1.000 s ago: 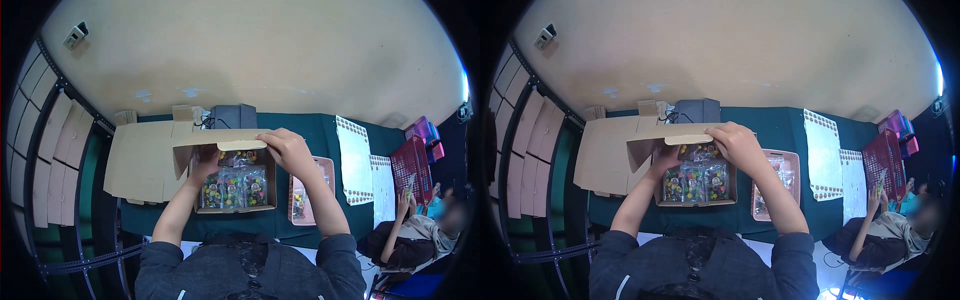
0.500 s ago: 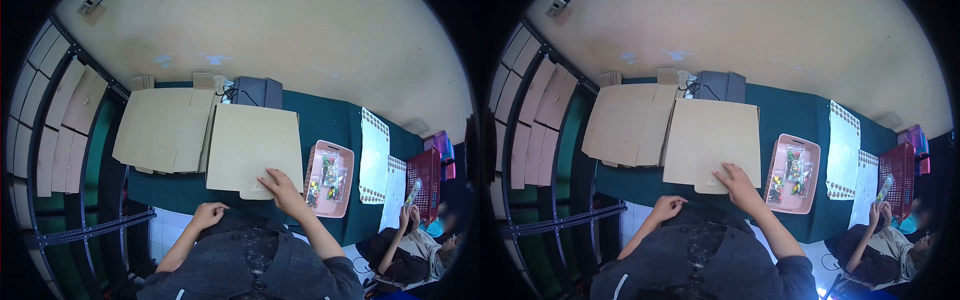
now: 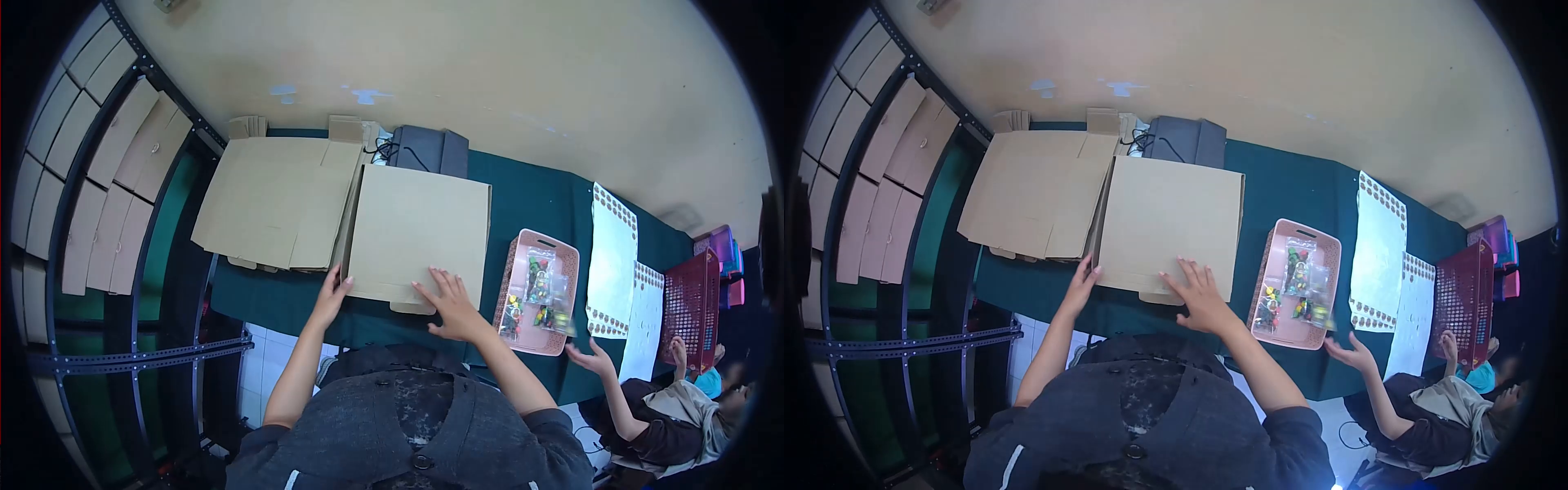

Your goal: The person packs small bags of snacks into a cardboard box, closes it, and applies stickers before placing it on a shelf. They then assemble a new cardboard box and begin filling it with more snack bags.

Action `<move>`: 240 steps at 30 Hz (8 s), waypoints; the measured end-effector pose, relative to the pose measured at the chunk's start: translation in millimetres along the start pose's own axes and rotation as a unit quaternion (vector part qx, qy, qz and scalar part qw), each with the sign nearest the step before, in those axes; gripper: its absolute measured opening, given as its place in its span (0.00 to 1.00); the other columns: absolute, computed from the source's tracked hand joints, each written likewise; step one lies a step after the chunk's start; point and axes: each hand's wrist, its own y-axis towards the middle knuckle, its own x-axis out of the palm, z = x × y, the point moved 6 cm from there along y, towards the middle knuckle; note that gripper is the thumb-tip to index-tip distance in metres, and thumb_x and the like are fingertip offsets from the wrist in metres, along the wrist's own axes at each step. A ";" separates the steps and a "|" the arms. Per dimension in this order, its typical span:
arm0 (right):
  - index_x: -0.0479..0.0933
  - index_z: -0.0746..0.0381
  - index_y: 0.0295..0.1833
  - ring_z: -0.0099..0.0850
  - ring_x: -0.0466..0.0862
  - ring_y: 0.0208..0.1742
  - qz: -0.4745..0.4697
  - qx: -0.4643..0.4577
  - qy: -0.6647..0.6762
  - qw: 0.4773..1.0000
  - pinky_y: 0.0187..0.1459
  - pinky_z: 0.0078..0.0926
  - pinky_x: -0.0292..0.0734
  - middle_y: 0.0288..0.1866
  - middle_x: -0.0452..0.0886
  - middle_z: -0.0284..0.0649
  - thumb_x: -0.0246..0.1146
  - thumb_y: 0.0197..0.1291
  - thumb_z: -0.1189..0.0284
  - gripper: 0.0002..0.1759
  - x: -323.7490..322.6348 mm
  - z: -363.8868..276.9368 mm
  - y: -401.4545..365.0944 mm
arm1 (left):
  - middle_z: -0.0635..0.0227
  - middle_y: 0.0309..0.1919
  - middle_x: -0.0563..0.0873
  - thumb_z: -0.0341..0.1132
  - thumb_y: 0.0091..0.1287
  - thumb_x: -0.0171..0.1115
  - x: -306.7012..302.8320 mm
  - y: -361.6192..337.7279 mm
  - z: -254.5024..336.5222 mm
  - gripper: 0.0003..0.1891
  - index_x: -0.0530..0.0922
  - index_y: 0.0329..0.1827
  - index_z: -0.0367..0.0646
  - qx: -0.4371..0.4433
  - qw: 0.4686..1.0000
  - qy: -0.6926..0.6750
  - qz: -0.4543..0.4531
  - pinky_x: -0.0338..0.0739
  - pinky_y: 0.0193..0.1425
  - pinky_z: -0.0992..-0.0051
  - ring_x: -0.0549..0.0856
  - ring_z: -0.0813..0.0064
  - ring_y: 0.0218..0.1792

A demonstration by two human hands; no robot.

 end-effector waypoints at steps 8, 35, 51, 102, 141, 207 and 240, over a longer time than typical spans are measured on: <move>0.60 0.44 0.70 0.49 0.53 0.73 0.090 0.005 -0.030 0.995 0.71 0.56 0.46 0.73 0.52 0.48 0.72 0.43 0.69 0.46 7.9 8.6 17.6 | 0.53 0.70 0.62 0.49 0.70 0.53 19.6 15.3 -8.3 0.35 0.55 0.72 0.35 0.023 0.997 0.080 0.008 0.52 0.73 0.71 0.60 0.64 0.71; 0.72 0.45 0.62 0.49 0.57 0.72 0.092 -0.018 -0.015 0.995 0.70 0.57 0.47 0.70 0.59 0.46 0.71 0.42 0.70 0.36 -0.5 9.2 18.5 | 0.56 0.73 0.57 0.57 0.74 0.29 16.4 24.0 -21.0 0.35 0.53 0.73 0.36 -0.022 0.999 0.027 -0.021 0.45 0.75 0.72 0.53 0.66 0.74; 0.78 0.47 0.57 0.44 0.61 0.70 0.086 -0.014 -0.003 0.996 0.71 0.54 0.46 0.69 0.64 0.37 0.70 0.45 0.69 0.28 -4.0 9.5 16.3 | 0.58 0.70 0.62 0.55 0.75 0.29 14.0 27.7 -24.5 0.33 0.56 0.73 0.39 -0.004 0.999 0.034 -0.017 0.51 0.73 0.72 0.59 0.68 0.72; 0.81 0.70 0.36 0.47 0.80 0.40 0.493 0.552 0.019 0.672 0.44 0.41 0.75 0.35 0.81 0.53 0.59 0.57 0.72 0.11 -20.5 333.6 -333.5 | 0.55 0.67 0.64 0.36 0.66 0.61 16.8 -45.7 -26.7 0.37 0.49 0.73 0.40 -0.006 0.995 0.093 -0.021 0.56 0.70 0.70 0.64 0.64 0.67; 0.82 0.68 0.39 0.49 0.80 0.40 0.367 0.372 -0.033 0.852 0.47 0.39 0.75 0.36 0.80 0.53 0.58 0.56 0.77 0.09 -97.1 519.3 -128.3 | 0.56 0.66 0.67 0.34 0.64 0.63 21.0 -58.3 -22.5 0.37 0.52 0.72 0.38 -0.103 0.988 0.067 0.092 0.55 0.71 0.69 0.65 0.65 0.67; 0.78 0.64 0.48 0.38 0.79 0.49 0.295 -0.027 0.301 0.906 0.49 0.30 0.75 0.48 0.76 0.46 0.62 0.56 0.79 0.12 -78.6 -36.0 -86.1 | 0.61 0.36 0.87 0.31 0.67 0.59 158.3 -112.1 85.5 0.21 0.72 0.63 0.37 0.084 0.988 -0.103 -0.084 0.74 0.56 0.75 0.85 0.76 0.41; 0.66 0.62 0.47 0.27 0.81 0.27 0.069 0.183 0.283 0.939 0.31 0.23 0.73 0.25 0.78 0.39 0.61 0.53 0.83 0.17 63.1 -19.3 -29.2 | 0.58 0.74 0.49 0.56 0.58 0.62 86.9 -70.1 22.7 0.36 0.63 0.69 0.58 0.277 0.810 0.486 -0.175 0.37 0.74 0.49 0.43 0.50 0.75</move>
